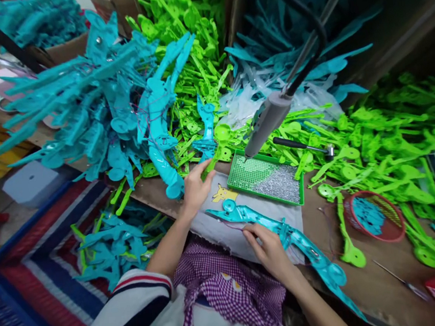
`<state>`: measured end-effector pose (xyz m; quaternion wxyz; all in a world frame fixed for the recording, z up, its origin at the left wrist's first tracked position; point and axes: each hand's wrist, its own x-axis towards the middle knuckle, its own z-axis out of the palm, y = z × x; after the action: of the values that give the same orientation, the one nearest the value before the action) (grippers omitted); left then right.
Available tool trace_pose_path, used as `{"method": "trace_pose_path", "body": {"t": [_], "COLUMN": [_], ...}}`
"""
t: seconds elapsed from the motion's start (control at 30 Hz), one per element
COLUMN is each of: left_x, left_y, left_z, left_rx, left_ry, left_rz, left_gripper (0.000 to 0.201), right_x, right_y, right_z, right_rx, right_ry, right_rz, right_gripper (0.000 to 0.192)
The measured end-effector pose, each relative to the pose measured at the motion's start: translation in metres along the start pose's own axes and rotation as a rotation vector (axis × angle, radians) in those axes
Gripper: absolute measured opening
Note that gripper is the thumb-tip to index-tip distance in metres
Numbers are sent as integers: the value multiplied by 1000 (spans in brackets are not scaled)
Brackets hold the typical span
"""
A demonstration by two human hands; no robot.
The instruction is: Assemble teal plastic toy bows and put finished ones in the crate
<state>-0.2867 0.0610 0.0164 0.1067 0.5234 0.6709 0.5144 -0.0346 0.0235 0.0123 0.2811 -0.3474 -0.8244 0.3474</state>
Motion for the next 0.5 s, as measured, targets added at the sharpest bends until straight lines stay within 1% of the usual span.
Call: {"method": "trace_pose_path", "body": {"t": [0.07, 0.13, 0.17, 0.23, 0.3, 0.37, 0.43, 0.5], "left_x": [-35, -71, -86, -107, -115, -113, -106, -95], "left_y": [8, 13, 13, 8, 0, -5, -3, 6], "left_z": [-10, -23, -31, -48, -65, -78, -87, -89], "left_rx": [-22, -9, 11, 96, 229, 361, 450, 501], "left_ry": [-70, -150, -196, -301, -425, -555, -670, -733], "left_rz": [-38, -64, -60, 7, 113, 235, 366, 506], "left_gripper": [33, 32, 32, 33, 35, 40, 47, 49], "right_x": [0, 2, 2, 0, -5, -8, -8, -5], "right_y": [-2, 1, 4, 11, 16, 17, 13, 6], "right_z": [-6, -12, -15, -20, -22, -22, -19, -14], "right_rx": [77, 109, 111, 112, 111, 78, 19, -24], "right_ry": [62, 151, 209, 314, 368, 383, 422, 411], "right_rz": [89, 182, 224, 285, 315, 305, 251, 161], "right_gripper": [19, 24, 26, 27, 27, 25, 21, 17]}}
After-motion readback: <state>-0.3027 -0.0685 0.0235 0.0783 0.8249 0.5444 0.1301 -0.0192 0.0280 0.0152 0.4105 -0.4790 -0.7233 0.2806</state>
